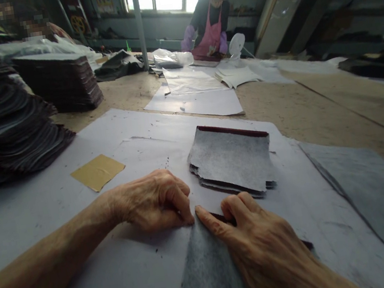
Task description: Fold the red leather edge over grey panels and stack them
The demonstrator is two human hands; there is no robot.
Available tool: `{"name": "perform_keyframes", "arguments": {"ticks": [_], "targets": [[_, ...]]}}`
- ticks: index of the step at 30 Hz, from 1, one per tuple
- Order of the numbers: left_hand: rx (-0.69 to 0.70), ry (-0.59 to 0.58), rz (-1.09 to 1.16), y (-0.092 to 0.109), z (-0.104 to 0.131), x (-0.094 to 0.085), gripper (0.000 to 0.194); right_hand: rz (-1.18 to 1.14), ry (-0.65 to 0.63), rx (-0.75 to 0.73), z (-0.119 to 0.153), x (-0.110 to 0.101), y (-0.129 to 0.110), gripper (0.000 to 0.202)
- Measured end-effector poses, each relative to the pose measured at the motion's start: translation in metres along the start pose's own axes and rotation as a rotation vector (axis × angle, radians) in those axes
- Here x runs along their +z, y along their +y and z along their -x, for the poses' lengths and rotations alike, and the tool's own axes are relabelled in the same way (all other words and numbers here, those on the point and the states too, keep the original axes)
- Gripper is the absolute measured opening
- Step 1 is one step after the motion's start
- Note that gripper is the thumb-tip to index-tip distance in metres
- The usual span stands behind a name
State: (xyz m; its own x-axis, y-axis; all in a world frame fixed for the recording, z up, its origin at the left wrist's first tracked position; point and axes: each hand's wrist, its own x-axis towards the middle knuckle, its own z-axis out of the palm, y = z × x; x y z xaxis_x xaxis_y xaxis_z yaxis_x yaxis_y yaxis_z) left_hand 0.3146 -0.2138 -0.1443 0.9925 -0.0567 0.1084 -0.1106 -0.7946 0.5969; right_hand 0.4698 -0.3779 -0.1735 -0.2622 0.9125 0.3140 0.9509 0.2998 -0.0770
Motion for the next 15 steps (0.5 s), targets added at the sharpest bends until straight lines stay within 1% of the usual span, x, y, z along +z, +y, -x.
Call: {"name": "perform_keyframes", "arguments": {"ticks": [4,6,8,10,12,14,15], "targets": [[0.004,-0.011,-0.009,-0.001,0.000,0.001,0.021,-0.068,0.004,0.055,-0.003,-0.001,0.000,0.053],[0.001,-0.009,-0.002,-0.001,0.000,0.001,0.021,-0.176,0.069,0.099,-0.003,-0.004,0.003,0.048],[0.000,-0.006,0.019,0.000,0.000,0.002,0.018,-0.304,0.162,0.148,-0.002,-0.008,0.007,0.039],[-0.006,-0.008,0.045,0.000,0.001,0.002,0.018,-0.363,0.236,0.189,-0.001,-0.013,0.012,0.031],[-0.019,-0.013,0.079,-0.001,0.001,0.000,0.017,-0.341,0.230,0.215,0.000,-0.015,0.014,0.024],[-0.034,-0.005,0.126,0.000,0.002,-0.001,0.015,-0.291,0.169,0.245,0.000,-0.015,0.014,0.014],[-0.039,0.017,0.145,0.000,0.001,-0.002,0.013,-0.272,0.133,0.263,0.000,-0.014,0.013,0.009]]}}
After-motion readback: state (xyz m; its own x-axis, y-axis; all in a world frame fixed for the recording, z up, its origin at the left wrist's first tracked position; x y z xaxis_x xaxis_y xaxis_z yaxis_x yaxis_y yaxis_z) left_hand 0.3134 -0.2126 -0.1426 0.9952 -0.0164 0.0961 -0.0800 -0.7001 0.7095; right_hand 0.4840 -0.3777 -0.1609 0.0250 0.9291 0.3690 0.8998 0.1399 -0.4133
